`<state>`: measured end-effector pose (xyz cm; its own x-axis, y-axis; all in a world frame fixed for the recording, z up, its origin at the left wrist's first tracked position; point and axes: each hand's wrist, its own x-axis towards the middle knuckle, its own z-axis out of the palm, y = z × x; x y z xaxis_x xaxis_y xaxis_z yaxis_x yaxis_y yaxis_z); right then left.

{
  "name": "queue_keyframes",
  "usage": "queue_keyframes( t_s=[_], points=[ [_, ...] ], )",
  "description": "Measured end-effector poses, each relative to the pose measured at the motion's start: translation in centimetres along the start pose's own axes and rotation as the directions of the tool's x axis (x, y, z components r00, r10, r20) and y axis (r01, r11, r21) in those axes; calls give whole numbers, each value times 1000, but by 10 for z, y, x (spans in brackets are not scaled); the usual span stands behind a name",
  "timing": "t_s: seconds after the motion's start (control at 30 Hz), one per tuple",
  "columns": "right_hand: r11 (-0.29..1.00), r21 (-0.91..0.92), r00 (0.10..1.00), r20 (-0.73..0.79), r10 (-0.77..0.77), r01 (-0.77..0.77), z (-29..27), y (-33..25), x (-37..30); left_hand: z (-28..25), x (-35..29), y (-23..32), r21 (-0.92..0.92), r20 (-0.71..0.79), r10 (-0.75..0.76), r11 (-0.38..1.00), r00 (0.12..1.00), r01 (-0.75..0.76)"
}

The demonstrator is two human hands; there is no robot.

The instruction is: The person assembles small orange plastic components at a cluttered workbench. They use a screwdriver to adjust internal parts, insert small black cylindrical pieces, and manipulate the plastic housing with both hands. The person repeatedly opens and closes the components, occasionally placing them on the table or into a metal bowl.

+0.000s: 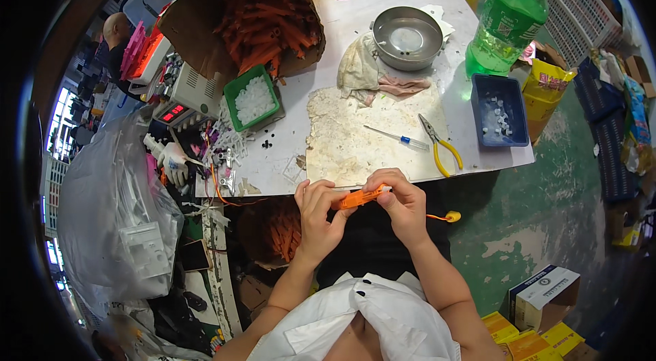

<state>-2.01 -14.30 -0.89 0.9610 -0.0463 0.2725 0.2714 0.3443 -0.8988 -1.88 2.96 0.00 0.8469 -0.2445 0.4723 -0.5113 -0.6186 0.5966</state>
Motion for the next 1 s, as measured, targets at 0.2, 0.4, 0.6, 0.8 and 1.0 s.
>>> queue_keyframes(
  t_s=[0.2, 0.4, 0.6, 0.8, 1.0],
  points=[
    [999, 36, 1000, 4, -15, 14, -3, -3, 0, 8, -12, 11, -34, -13, -22, 999, 1000, 22],
    [963, 207, 983, 96, 156, -173, -14, -14, 13, 4, -9, 20, -269, 153, -120, 950, 981, 158],
    [925, 79, 890, 314, 331, -372, -18, -33, 39, -2, -8, 8, -610, 746, -126, 263, 653, 747],
    [959, -181, 952, 178, 248, -216, -22, -43, 37, 14, -17, 9, -745, 660, -102, 34, 744, 666],
    [886, -376, 909, -403, 108, -272, -111, -5, -43, 25, -20, -7, -808, 562, -188, -334, 805, 486]
  ],
)
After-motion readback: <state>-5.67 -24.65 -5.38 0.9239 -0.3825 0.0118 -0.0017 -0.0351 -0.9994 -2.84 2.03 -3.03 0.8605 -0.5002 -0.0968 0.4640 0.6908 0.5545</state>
